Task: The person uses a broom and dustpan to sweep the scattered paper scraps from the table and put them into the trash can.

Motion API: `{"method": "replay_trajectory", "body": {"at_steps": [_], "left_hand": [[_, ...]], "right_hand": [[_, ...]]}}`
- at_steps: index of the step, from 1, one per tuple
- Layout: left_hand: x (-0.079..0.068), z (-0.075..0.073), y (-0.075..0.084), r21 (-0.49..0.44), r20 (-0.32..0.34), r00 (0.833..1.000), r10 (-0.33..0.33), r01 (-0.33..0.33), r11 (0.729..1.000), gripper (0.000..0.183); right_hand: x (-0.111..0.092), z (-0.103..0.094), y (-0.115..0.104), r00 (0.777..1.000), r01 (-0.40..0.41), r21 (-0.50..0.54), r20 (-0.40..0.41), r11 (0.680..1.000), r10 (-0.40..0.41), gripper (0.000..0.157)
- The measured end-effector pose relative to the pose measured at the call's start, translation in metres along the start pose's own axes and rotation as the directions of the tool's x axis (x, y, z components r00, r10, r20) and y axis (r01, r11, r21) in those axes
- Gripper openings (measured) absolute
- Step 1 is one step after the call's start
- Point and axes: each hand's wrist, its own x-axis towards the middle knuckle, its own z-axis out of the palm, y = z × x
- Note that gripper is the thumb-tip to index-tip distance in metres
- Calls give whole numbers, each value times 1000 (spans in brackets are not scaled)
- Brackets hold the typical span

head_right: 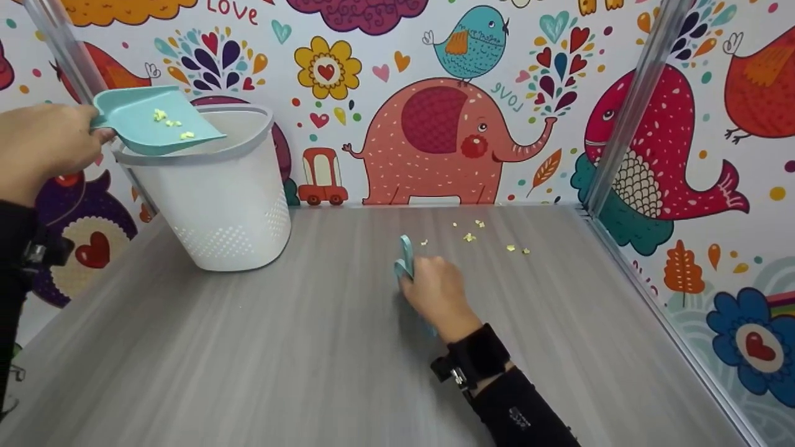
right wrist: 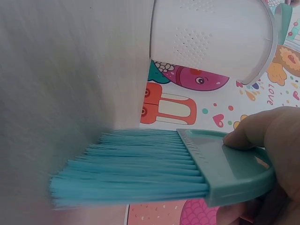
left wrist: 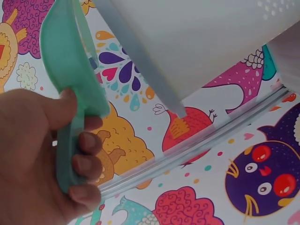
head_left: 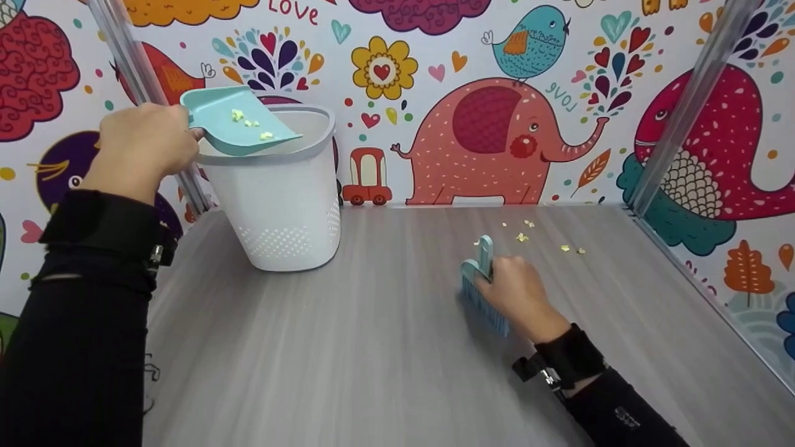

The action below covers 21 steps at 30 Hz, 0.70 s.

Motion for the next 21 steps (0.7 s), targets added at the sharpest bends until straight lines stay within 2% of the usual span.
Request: {"method": "replay_trajectory", "body": {"at_steps": [5,13,16,21], "left_hand": [[5,1,2,45,-36,999,-25,26,999,46],[10,2,2,126,-112,994,-13,28,992,51],[10,1,1,210,-171,985,5,32,977,50],[9,-1,2,312,-273,961,53,36,949,53]], "right_hand": [[0,-1,1,1000,13,7,-12,1000,-13,42],[0,-2,-1,1000,-3,13,9,1000,2,37],[0,-1,-1,1000,-3,12,14,1000,3,36],[0,-2,-1,1000,-6,15,12,1000,6,34]]}}
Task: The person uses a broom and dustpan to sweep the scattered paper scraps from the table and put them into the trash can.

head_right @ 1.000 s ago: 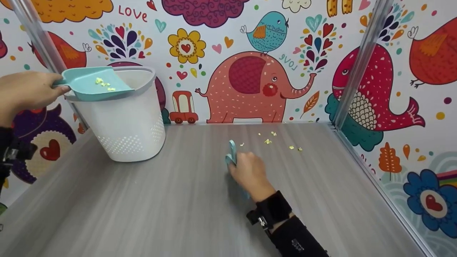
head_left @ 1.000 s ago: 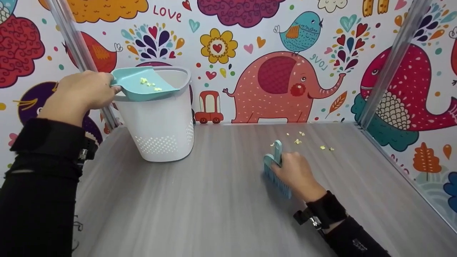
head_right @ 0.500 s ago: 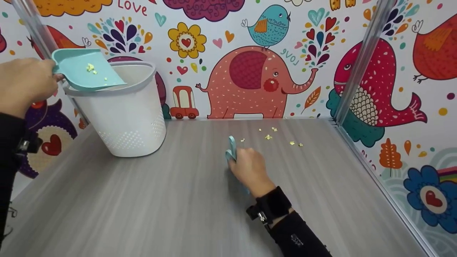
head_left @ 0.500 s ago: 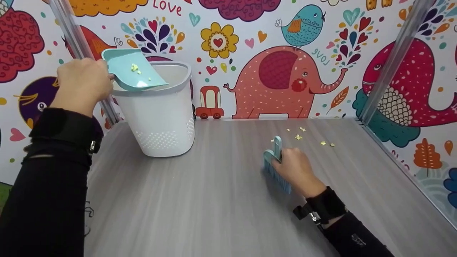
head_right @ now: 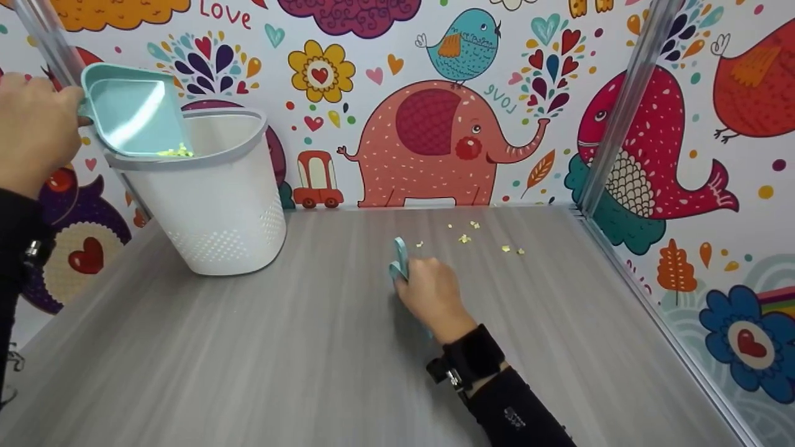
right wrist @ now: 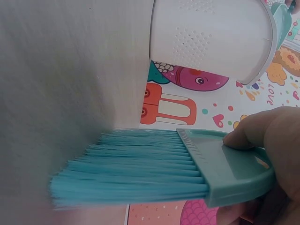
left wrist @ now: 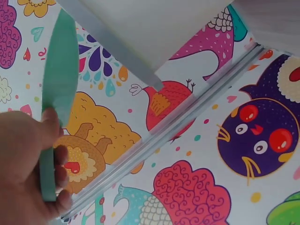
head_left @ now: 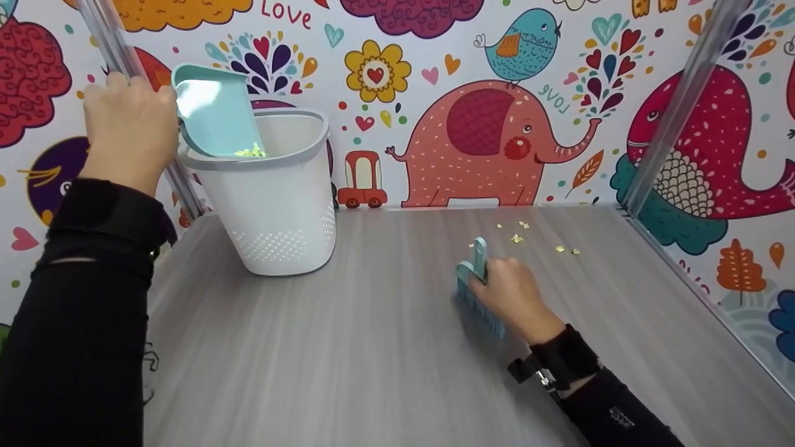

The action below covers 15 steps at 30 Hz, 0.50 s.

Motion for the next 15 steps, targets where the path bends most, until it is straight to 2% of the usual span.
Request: {"method": "replay_trajectory", "body": {"at_steps": [4,7,15], "left_hand": [[-1,-1,0,18,-100,995,18,-17,1000,55],[-1,-1,2,26,-145,989,31,-27,999,55],[-1,3,2,65,-174,984,42,-31,997,57]], "right_hand": [[0,0,0,1000,26,-18,-16,999,-26,40],[0,1,1,999,37,-39,-30,999,-39,45],[0,2,2,999,42,-20,-29,999,-42,43]]}}
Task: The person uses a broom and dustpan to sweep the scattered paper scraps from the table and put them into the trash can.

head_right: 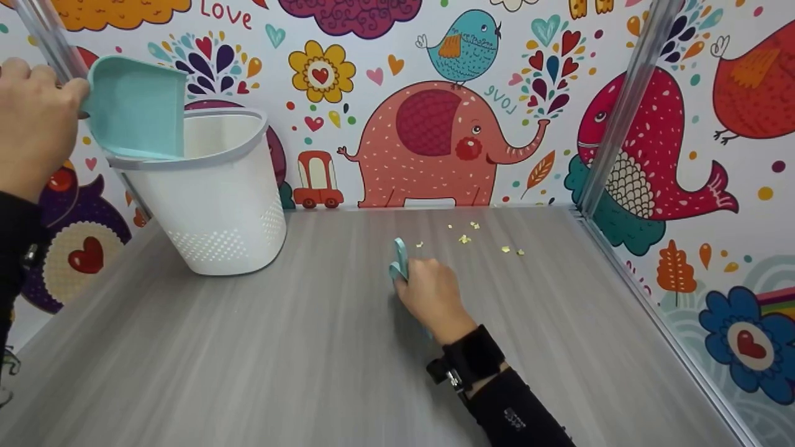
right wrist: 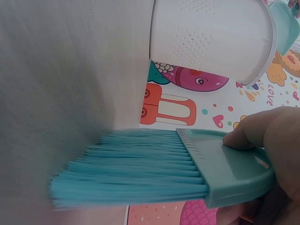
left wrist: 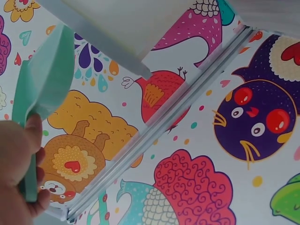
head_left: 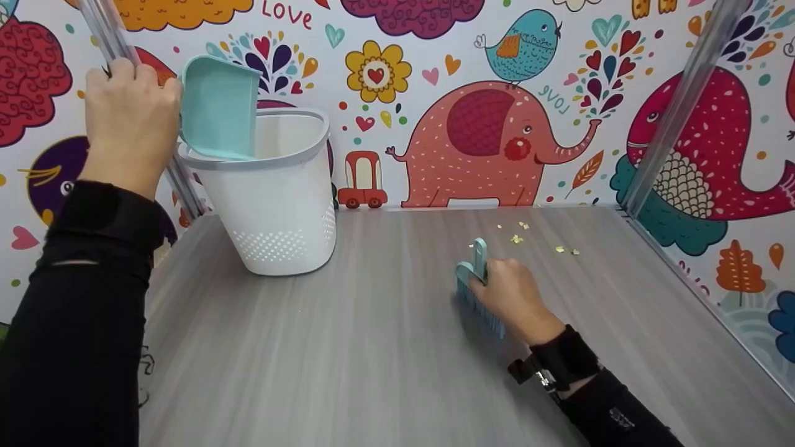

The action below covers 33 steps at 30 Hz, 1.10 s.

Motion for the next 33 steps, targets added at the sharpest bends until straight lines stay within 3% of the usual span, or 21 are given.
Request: {"method": "replay_trajectory", "body": {"at_steps": [4,7,13,16,20,22,26,28,33], "left_hand": [[0,1,0,-29,-13,999,-31,30,999,55],[-1,1,0,-109,-6,996,-86,84,990,51],[-4,1,-2,-290,109,980,-165,190,938,55],[-6,0,-3,-393,187,967,-172,234,889,53],[-10,-3,1,-542,259,952,-160,281,792,53],[-13,-4,6,-585,275,951,-139,280,761,54],[-18,-2,24,-622,290,953,-91,260,738,55],[-21,2,34,-642,272,960,-74,238,728,50],[-34,9,60,-721,209,978,-28,173,671,34]], "right_hand": [[-1,-1,0,1000,-5,10,5,1000,5,42],[-1,-1,0,1000,-6,11,8,1000,6,42],[-1,0,0,1000,-2,8,6,1000,2,42],[-1,0,0,1000,3,6,-3,1000,-3,43],[-1,0,1,1000,10,7,-8,1000,-10,44],[-1,0,1,1000,11,9,-6,1000,-11,44],[-1,-2,0,1000,-3,13,6,1000,3,43],[-1,-2,0,1000,-5,16,11,1000,5,43],[-2,-1,0,1000,-1,24,12,1000,0,41]]}}
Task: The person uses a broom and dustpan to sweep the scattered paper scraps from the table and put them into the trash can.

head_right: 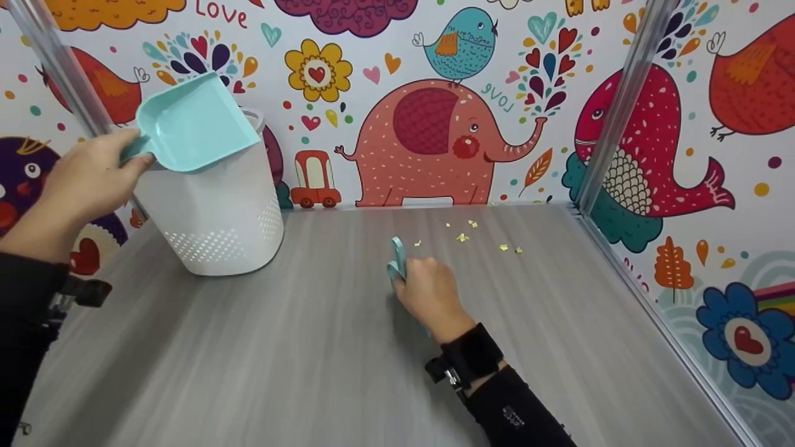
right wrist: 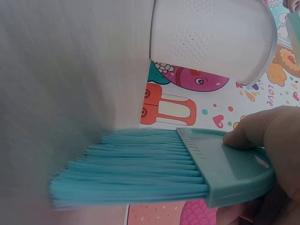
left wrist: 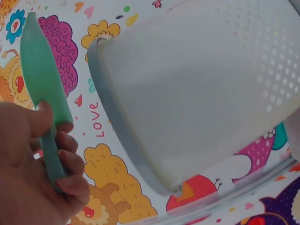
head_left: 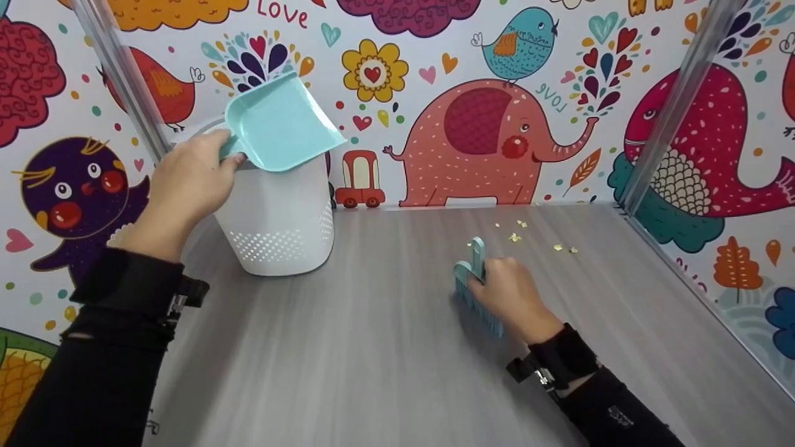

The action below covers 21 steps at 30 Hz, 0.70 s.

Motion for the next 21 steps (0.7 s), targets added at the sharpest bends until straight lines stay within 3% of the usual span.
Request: {"method": "replay_trajectory", "body": {"at_steps": [10,14,21], "left_hand": [[-39,59,27,-88,101,987,124,-115,989,24],[-52,93,28,-108,161,977,142,-125,986,15],[-72,156,23,-134,298,941,159,-124,983,6]], "right_hand": [[1,-1,0,999,-30,13,21,999,30,34],[1,-1,1,1000,-14,1,5,1000,14,35],[1,1,0,999,25,-34,-39,999,-27,44]]}}
